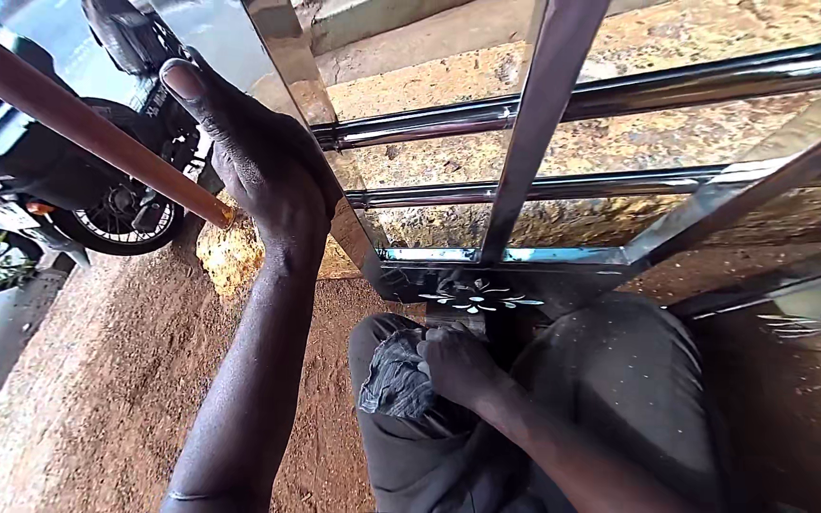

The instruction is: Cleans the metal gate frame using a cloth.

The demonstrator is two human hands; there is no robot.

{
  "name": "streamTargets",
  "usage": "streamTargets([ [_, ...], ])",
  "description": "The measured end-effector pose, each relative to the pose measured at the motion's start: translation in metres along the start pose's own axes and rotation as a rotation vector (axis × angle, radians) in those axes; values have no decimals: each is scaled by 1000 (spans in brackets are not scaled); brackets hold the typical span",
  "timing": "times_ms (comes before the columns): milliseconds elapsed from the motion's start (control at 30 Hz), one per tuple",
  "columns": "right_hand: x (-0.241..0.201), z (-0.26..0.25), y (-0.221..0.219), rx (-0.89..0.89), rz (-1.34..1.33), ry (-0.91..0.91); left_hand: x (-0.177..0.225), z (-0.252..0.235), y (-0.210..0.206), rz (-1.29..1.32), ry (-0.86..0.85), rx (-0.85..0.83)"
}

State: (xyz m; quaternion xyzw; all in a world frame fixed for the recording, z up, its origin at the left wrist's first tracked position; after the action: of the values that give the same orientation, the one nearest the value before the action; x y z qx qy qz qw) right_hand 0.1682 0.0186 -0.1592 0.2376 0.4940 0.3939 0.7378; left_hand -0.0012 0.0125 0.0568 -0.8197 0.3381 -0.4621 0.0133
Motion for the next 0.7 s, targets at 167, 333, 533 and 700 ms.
streamTargets([
  [167,-3,32,16,177,-63,64,-1,-2,-4,-2,17,20],
  [333,6,58,25,773,-115,95,-3,-2,-4,-16,32,82],
  [533,26,69,38,819,-1214,90,-2,-2,0,-85,-13,85],
  [700,2,63,46,1008,-1645,-5,-1,0,0,-81,-5,123],
])
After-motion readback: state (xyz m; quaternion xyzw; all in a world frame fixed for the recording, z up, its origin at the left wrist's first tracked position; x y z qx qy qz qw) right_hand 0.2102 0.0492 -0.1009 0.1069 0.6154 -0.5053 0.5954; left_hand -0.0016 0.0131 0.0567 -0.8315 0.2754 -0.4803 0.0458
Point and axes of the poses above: each hand's wrist, its own z-axis away from the middle knuckle, its own y-axis out of the back of the hand, x = y × z, the point moved 3 cm from there along -z, towards the middle knuckle, and after that the axes turned 12 degrees about y, right-handed, at the moved point
